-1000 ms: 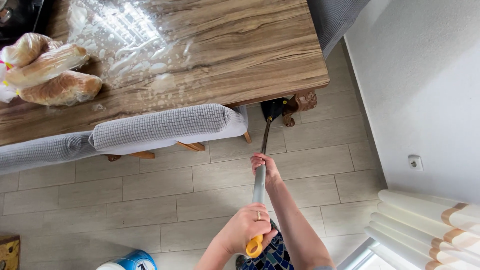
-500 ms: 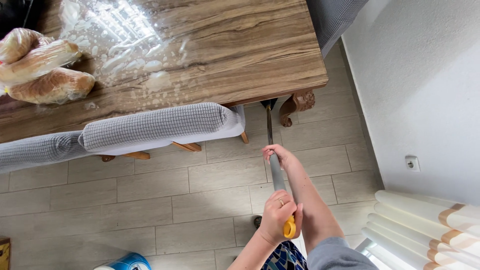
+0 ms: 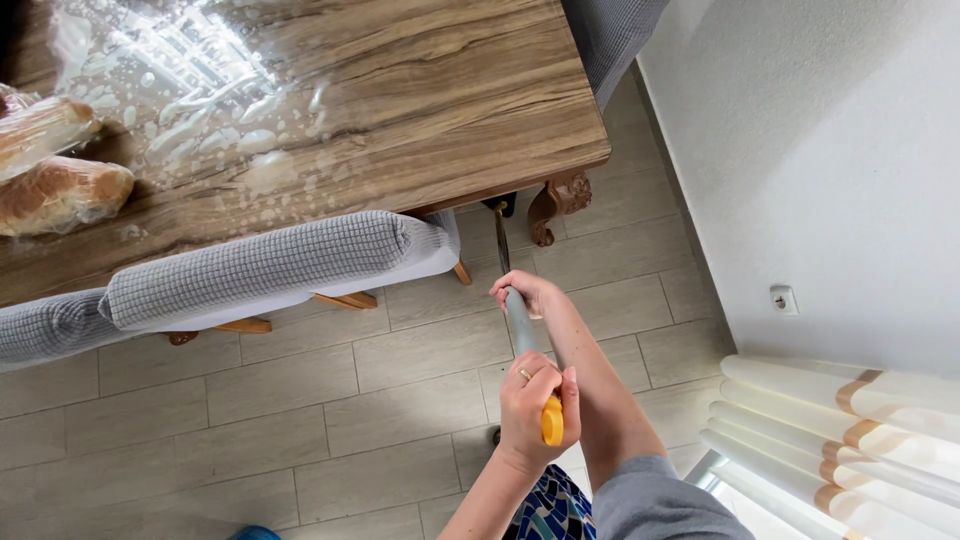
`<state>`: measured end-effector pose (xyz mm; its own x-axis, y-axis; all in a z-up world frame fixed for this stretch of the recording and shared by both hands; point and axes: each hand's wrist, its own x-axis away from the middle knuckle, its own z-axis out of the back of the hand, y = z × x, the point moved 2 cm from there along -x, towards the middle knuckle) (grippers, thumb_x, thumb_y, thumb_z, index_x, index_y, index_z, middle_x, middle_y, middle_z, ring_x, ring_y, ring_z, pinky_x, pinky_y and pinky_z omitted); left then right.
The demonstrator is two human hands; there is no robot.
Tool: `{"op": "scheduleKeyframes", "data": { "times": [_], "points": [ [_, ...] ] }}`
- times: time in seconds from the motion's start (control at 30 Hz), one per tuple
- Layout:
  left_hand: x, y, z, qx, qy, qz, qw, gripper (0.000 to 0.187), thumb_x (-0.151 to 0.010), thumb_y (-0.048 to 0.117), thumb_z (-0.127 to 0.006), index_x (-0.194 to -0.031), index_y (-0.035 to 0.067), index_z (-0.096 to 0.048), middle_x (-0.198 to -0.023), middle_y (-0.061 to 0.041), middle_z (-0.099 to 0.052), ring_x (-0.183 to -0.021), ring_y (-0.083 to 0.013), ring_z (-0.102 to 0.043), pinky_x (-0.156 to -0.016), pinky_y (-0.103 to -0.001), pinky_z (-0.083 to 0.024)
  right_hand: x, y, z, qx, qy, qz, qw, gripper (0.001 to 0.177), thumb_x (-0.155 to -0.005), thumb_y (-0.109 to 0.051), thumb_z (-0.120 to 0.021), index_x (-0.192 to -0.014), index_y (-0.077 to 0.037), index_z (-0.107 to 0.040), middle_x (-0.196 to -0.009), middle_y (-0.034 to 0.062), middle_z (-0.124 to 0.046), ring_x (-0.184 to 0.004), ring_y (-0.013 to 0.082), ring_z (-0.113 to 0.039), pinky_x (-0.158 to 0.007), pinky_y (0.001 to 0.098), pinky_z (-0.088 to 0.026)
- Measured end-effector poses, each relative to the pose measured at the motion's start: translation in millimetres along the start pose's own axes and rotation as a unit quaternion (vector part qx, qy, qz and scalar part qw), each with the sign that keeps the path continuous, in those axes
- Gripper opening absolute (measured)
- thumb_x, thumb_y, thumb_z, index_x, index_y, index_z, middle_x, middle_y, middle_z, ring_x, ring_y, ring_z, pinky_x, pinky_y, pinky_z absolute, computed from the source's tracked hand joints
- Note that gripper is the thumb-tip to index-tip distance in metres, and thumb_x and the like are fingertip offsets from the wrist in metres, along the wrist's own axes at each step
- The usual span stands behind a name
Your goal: The person mops the tiled floor using a triangular mop and a bucket of soapy water. They clean around a dining table and chairs, dip the mop into the bucket to rinse it, and continue mopping near a glass door.
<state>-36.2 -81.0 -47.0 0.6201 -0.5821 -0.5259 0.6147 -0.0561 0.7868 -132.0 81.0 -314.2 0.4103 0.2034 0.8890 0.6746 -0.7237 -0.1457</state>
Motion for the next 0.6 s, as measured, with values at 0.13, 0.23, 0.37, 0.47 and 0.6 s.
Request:
{"op": "scheduleKeyframes", "data": {
  "times": [0.13, 0.23, 0.37, 0.47, 0.6],
  "points": [
    [-18.7, -0.3, 23.9, 0.023, 0.036, 0.02, 0.999, 0.034, -0.096, 0.004, -0.057, -0.067, 0.008, -0.041, -0.068, -0.006, -0.049, -0.063, -0.0217, -0.049, -0.066, -0.032, -0.045, 3.2, -4.1, -29.5, 0.018, 0.035, 0.05, 0.998, 0.016, -0.084, -0.005, -0.066, -0.082, -0.012, -0.052, -0.054, -0.0056, -0.055, -0.048, 0.0059, -0.05, -0.051, 0.0203, -0.048],
    [-24.7, -3.6, 47.5, 0.023, 0.067, 0.063, 0.995, 0.033, -0.096, 0.007, -0.057, -0.067, 0.007, -0.041, -0.067, -0.007, -0.053, -0.062, -0.0215, -0.053, -0.062, -0.032, -0.046, -22.9, 1.2, -46.9, -0.029, 0.028, 0.077, 0.996, 0.013, -0.081, 0.0, -0.066, -0.089, -0.004, -0.057, -0.051, -0.0024, -0.056, -0.045, 0.0067, -0.05, -0.051, 0.021, -0.049],
    [-28.7, -6.9, 68.4, 0.045, 0.092, 0.086, 0.991, 0.036, -0.099, 0.01, -0.057, -0.067, 0.007, -0.041, -0.063, -0.004, -0.051, -0.061, -0.0202, -0.055, -0.059, -0.03, -0.043, -49.9, 6.1, -58.2, -0.082, 0.021, 0.111, 0.99, 0.021, -0.083, -0.007, -0.063, -0.069, -0.013, -0.05, -0.055, 0.0001, -0.054, -0.047, 0.0099, -0.05, -0.049, 0.0225, -0.043],
    [-23.2, -10.9, 77.9, 0.073, 0.104, 0.088, 0.988, 0.037, -0.099, 0.008, -0.057, -0.066, 0.007, -0.039, -0.061, -0.002, -0.044, -0.06, -0.0194, -0.05, -0.061, -0.03, -0.045, -29.3, 12.4, -74.4, -0.088, 0.065, 0.152, 0.982, 0.017, -0.083, -0.006, -0.065, -0.072, -0.01, -0.053, -0.058, 0.0027, -0.055, -0.05, 0.0131, -0.052, -0.052, 0.0256, -0.044],
    [-11.7, -9.7, 85.5, 0.089, 0.108, 0.099, 0.985, 0.036, -0.099, 0.007, -0.057, -0.066, 0.007, -0.041, -0.061, -0.002, -0.042, -0.061, -0.0197, -0.05, -0.064, -0.031, -0.045, -13.5, 27.9, -82.0, -0.127, 0.044, 0.156, 0.979, 0.013, -0.087, -0.001, -0.064, -0.087, -0.01, -0.054, -0.062, 0.0003, -0.056, -0.053, 0.0096, -0.051, -0.054, 0.0216, -0.044]
  ]
}}
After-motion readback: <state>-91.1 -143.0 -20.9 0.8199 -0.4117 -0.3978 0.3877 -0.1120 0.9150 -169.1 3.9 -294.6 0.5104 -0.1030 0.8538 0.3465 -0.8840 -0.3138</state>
